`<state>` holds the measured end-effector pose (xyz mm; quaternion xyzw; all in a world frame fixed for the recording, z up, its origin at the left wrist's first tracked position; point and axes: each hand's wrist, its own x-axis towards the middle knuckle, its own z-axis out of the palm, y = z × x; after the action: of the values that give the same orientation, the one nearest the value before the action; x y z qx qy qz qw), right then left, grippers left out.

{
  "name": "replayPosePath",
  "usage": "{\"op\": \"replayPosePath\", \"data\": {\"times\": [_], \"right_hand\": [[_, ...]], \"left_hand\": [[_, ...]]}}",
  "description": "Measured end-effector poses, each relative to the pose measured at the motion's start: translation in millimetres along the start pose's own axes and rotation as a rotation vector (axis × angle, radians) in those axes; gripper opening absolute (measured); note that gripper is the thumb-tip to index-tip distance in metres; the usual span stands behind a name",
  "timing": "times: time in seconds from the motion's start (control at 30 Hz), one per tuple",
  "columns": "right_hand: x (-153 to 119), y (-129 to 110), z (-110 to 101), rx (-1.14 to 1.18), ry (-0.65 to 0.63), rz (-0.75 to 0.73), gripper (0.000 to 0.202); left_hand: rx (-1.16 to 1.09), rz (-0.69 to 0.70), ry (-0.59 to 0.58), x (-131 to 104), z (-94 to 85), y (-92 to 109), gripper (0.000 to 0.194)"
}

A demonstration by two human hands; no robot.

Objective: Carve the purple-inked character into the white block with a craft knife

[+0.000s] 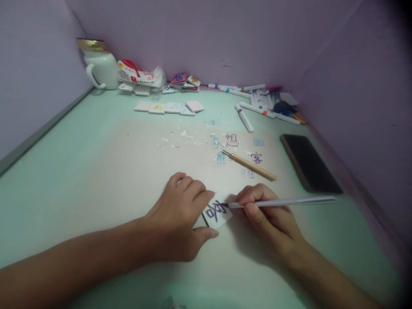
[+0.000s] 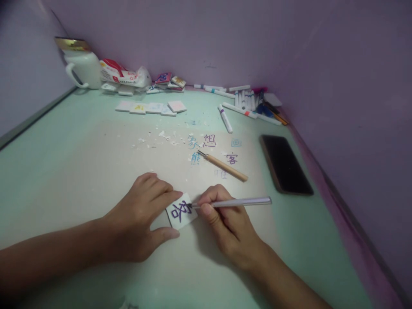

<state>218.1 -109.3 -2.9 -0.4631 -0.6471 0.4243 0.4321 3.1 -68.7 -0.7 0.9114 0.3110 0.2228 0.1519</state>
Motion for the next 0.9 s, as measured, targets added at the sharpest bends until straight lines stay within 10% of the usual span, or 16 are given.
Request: {"op": "replayPosePath", "data": {"times": [0.43,0.67,0.9], "right_hand": [[12,3,-1,0.350,0.353,0.136,0.022],[18,4,-5,0.435,0.413,0.159,0.030],[19,8,-4,0.442,0.426,0.140,0.034]], "left_hand": [[0.414,0.000,0.134,2,-6.3,0,0.050],[0.131,0.170,0.080,-1,-11.8,2,0.036],[0.052,0.012,0.198,0,-15.0,-1,0.007]]}}
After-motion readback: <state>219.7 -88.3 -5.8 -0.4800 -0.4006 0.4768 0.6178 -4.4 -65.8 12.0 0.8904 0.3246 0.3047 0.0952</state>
